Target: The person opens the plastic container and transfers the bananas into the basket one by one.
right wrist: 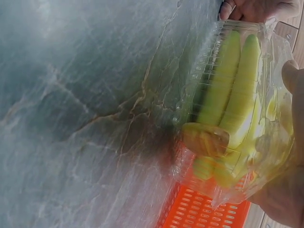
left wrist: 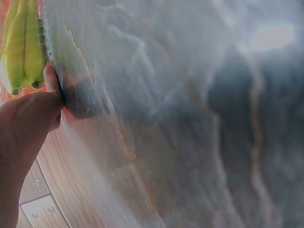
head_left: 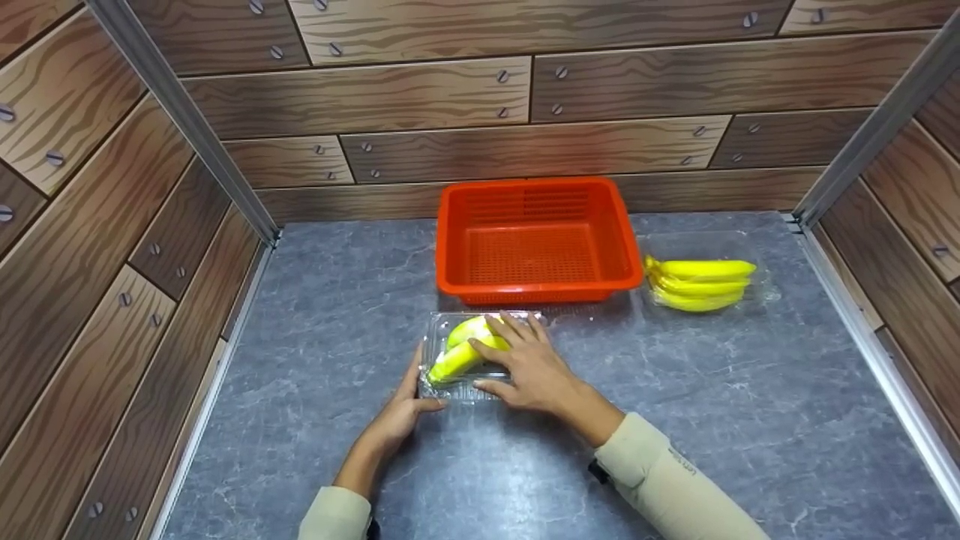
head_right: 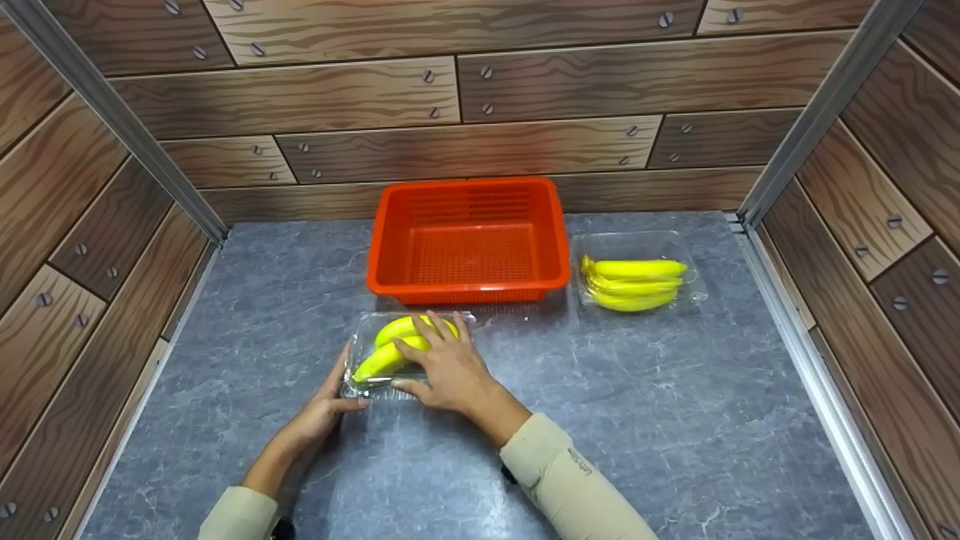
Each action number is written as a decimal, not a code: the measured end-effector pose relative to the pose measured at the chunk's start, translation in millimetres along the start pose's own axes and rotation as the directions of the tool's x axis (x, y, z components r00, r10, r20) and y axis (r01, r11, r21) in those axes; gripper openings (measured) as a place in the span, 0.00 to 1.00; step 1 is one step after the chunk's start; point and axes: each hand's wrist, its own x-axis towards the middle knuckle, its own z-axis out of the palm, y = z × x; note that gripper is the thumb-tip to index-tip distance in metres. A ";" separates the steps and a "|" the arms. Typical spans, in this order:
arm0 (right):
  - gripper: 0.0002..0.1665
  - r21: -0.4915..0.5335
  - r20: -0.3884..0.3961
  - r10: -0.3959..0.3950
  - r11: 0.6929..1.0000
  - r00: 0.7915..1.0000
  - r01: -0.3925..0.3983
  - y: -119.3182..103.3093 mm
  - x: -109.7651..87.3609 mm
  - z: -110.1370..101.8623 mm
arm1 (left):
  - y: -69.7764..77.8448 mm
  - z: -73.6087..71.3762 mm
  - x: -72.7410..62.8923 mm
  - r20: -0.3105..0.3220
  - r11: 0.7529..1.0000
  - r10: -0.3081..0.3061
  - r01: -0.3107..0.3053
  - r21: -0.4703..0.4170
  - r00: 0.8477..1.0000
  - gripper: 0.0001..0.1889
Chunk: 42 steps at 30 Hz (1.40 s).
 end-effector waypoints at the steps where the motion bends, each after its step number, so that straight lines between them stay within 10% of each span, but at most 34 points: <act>1: 0.41 0.000 -0.002 0.001 1.000 1.000 -0.001 -0.3 0.1 0.2 | -0.1 0.1 0.1 0.001 1.000 0.000 0.000 0.001 1.000 0.62; 18: 0.52 -0.103 0.013 0.062 0.993 0.998 -0.060 -17.8 8.1 5.5 | -2.5 -2.0 -2.4 0.002 1.000 0.012 -0.012 0.005 1.000 0.61; 42: 0.43 -0.120 -0.050 0.064 0.990 0.997 -0.070 -20.7 9.4 5.6 | 1.7 -0.4 -3.1 -0.004 0.999 -0.015 0.015 0.035 1.000 0.61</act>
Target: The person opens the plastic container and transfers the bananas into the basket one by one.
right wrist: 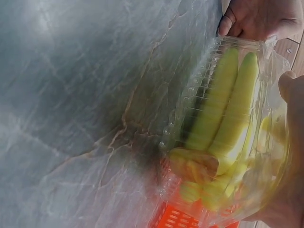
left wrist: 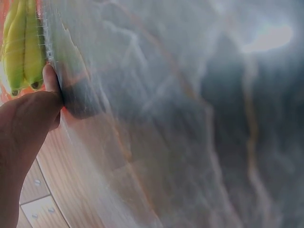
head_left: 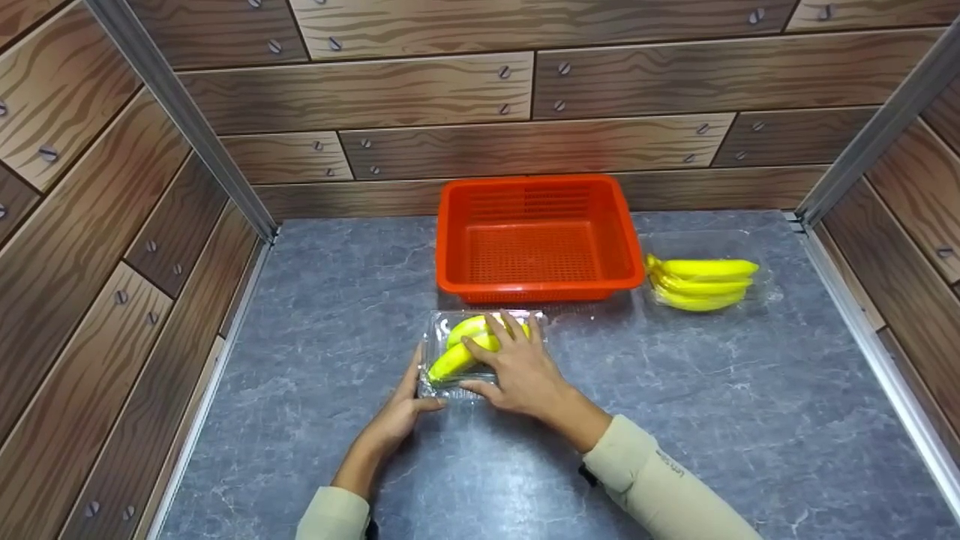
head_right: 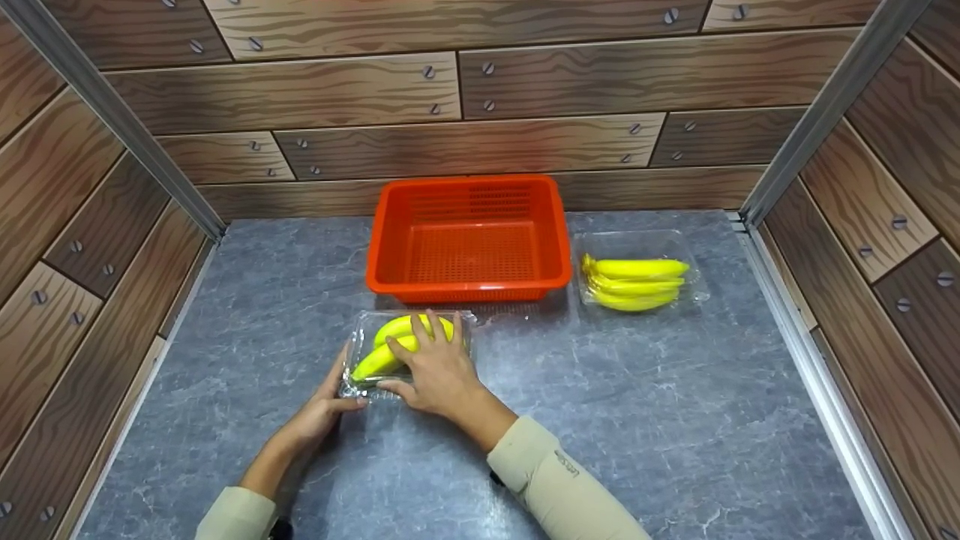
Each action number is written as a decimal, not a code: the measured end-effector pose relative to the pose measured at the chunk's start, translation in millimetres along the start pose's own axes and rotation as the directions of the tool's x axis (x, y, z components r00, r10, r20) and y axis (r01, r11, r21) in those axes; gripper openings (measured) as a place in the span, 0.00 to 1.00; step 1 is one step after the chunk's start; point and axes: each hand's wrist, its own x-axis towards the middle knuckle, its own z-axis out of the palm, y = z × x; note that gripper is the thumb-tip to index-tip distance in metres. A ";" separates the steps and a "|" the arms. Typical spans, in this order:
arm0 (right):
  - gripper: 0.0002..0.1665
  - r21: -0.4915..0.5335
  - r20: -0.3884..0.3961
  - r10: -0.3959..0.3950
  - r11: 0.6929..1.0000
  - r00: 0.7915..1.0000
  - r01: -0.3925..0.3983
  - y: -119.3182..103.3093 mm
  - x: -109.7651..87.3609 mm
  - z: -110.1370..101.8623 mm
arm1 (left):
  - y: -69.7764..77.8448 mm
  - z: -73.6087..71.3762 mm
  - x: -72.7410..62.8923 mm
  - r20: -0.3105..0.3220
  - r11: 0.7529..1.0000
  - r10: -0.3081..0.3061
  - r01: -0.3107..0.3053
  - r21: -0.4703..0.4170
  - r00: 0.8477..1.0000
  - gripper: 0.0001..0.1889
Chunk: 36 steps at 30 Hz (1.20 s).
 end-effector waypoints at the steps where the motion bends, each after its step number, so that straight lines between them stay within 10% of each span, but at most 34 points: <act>1: 0.43 0.000 0.004 0.000 1.000 1.000 0.000 0.2 0.1 0.0 | -0.1 -0.1 0.0 -0.001 1.000 0.001 -0.001 0.000 1.000 0.62; 36: 0.44 0.102 0.089 0.039 0.994 0.995 -0.048 1.6 9.2 -10.7 | -4.0 -1.7 2.3 0.026 0.999 0.018 -0.017 -0.047 1.000 0.60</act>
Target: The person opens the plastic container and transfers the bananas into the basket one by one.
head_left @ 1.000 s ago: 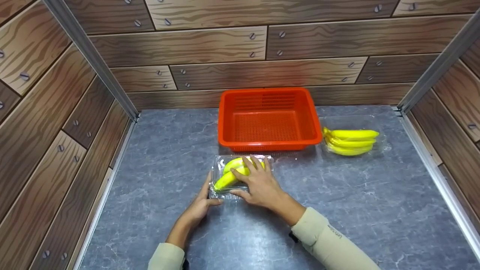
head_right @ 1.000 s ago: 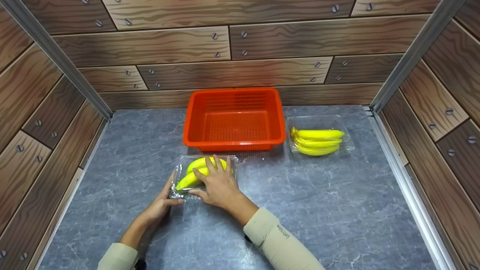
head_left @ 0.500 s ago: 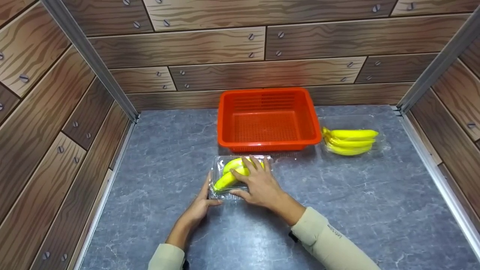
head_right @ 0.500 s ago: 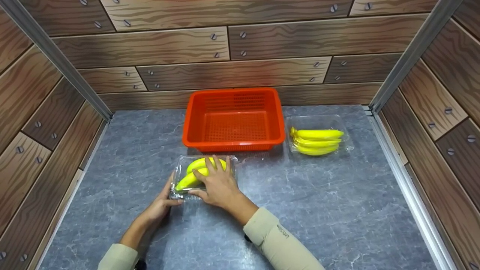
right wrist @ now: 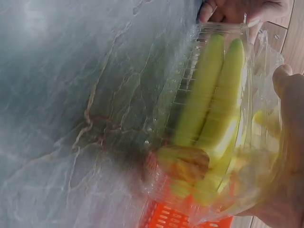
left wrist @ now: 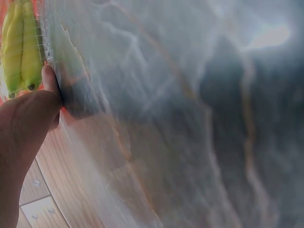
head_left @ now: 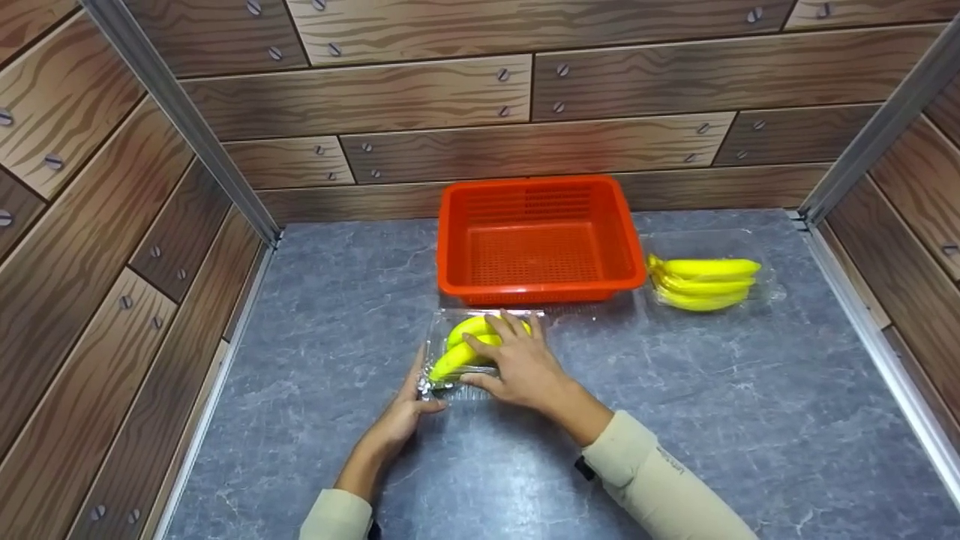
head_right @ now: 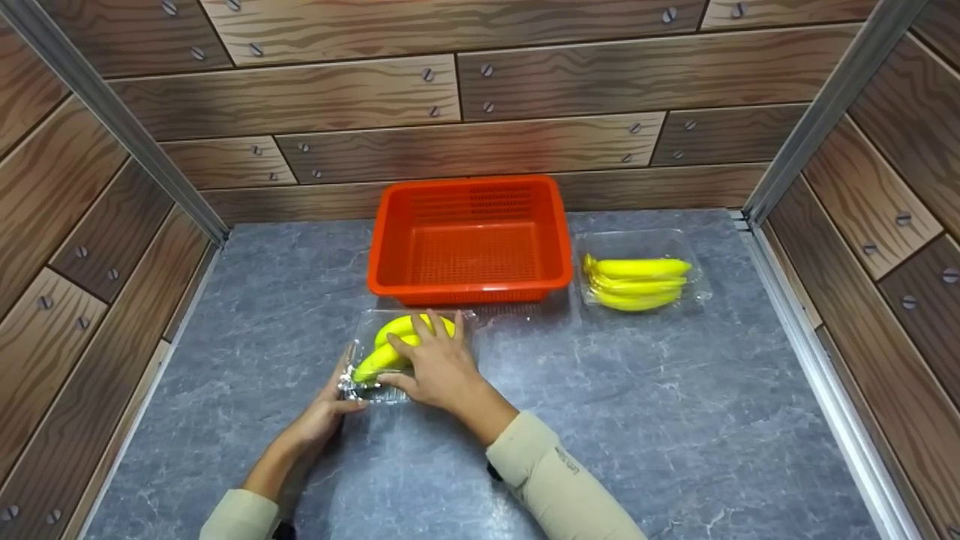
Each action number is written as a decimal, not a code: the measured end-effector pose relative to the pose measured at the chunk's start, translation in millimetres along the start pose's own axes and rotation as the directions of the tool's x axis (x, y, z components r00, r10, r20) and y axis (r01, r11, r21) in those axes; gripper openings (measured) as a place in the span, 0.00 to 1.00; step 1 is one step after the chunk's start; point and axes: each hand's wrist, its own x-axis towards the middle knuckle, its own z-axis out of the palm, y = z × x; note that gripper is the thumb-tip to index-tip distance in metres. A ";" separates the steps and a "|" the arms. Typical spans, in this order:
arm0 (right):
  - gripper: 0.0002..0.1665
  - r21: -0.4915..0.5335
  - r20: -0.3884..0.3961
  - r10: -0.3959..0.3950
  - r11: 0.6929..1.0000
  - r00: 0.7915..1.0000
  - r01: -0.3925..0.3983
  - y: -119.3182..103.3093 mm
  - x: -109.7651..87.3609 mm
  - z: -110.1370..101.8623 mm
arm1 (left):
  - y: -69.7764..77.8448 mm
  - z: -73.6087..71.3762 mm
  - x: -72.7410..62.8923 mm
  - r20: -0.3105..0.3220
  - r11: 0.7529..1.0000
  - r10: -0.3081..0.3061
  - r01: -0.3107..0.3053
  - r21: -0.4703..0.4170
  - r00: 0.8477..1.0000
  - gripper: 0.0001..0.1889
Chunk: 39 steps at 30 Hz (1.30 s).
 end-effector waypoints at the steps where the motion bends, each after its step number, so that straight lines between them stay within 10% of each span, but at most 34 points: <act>1: 0.44 -0.003 -0.001 0.002 1.000 1.000 -0.002 0.1 -0.3 0.1 | -0.1 0.1 -0.2 -0.002 1.000 -0.001 0.001 -0.005 1.000 0.60; 22: 0.46 -0.022 -0.049 -0.079 0.997 0.996 0.078 7.1 -13.0 11.3 | -1.4 1.9 0.4 -0.036 1.000 -0.013 0.014 0.014 0.999 0.61; 39: 0.56 0.054 -0.121 -0.196 0.978 0.973 0.204 56.8 -39.6 10.4 | -0.2 4.5 0.0 -0.037 1.000 -0.009 0.009 -0.007 0.999 0.61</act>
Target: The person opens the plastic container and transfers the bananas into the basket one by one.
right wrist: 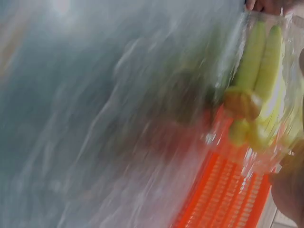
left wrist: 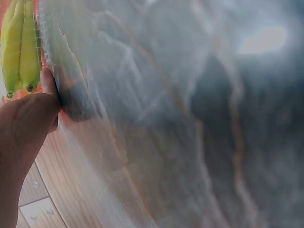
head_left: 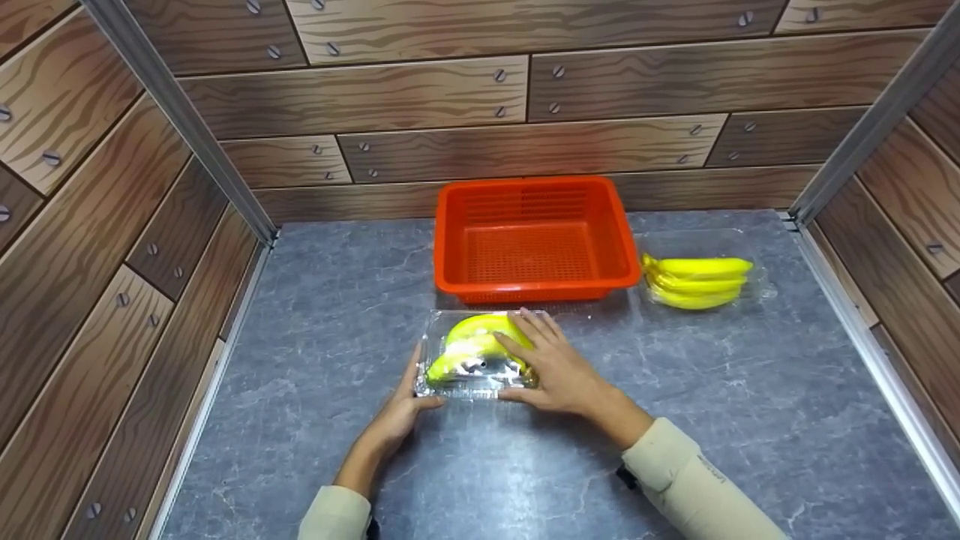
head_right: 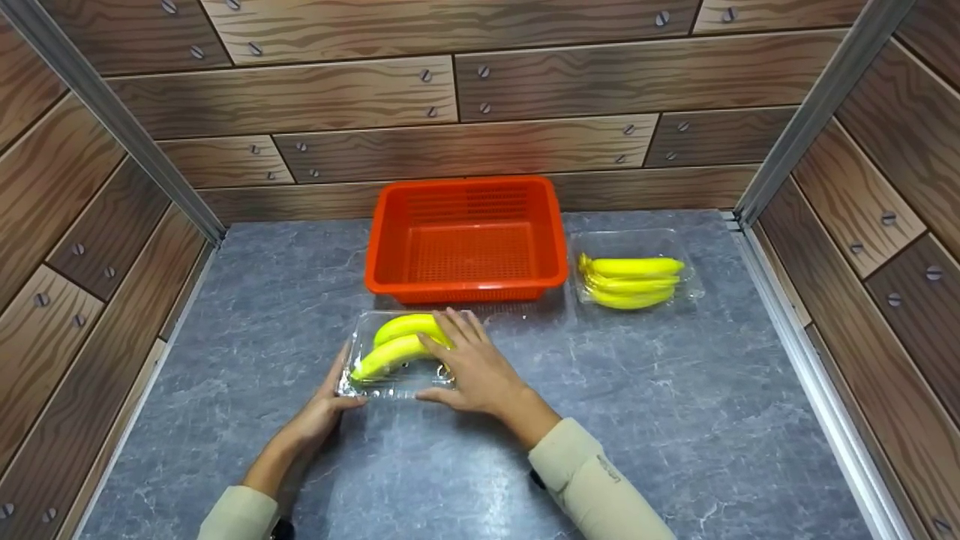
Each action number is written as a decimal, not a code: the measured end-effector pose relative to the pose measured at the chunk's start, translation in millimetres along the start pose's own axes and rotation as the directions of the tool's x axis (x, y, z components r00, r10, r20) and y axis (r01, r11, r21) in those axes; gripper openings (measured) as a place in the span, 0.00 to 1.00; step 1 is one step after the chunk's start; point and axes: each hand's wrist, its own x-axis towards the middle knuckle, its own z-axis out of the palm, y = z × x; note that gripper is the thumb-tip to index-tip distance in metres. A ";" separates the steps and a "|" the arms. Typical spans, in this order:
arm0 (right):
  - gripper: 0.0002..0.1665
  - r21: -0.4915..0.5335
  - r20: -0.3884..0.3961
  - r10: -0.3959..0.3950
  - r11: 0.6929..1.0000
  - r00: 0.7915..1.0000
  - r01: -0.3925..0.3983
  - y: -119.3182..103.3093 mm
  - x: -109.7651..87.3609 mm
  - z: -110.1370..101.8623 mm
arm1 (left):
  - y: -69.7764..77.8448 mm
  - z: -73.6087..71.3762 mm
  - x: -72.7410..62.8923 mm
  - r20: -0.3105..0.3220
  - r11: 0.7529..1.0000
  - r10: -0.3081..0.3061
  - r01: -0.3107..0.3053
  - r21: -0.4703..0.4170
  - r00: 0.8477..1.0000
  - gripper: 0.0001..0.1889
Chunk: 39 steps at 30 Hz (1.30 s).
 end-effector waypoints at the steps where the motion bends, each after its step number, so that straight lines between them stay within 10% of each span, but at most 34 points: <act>1: 0.56 0.012 -0.005 -0.003 1.000 1.000 0.003 2.5 -0.9 -0.3 | -0.2 -0.1 0.3 0.000 1.000 0.003 -0.003 0.001 1.000 0.61; 39: 0.51 0.209 0.013 0.092 0.974 0.996 -0.093 14.5 6.6 -3.8 | 2.0 -2.3 -1.9 0.008 0.999 -0.022 0.022 0.025 1.000 0.58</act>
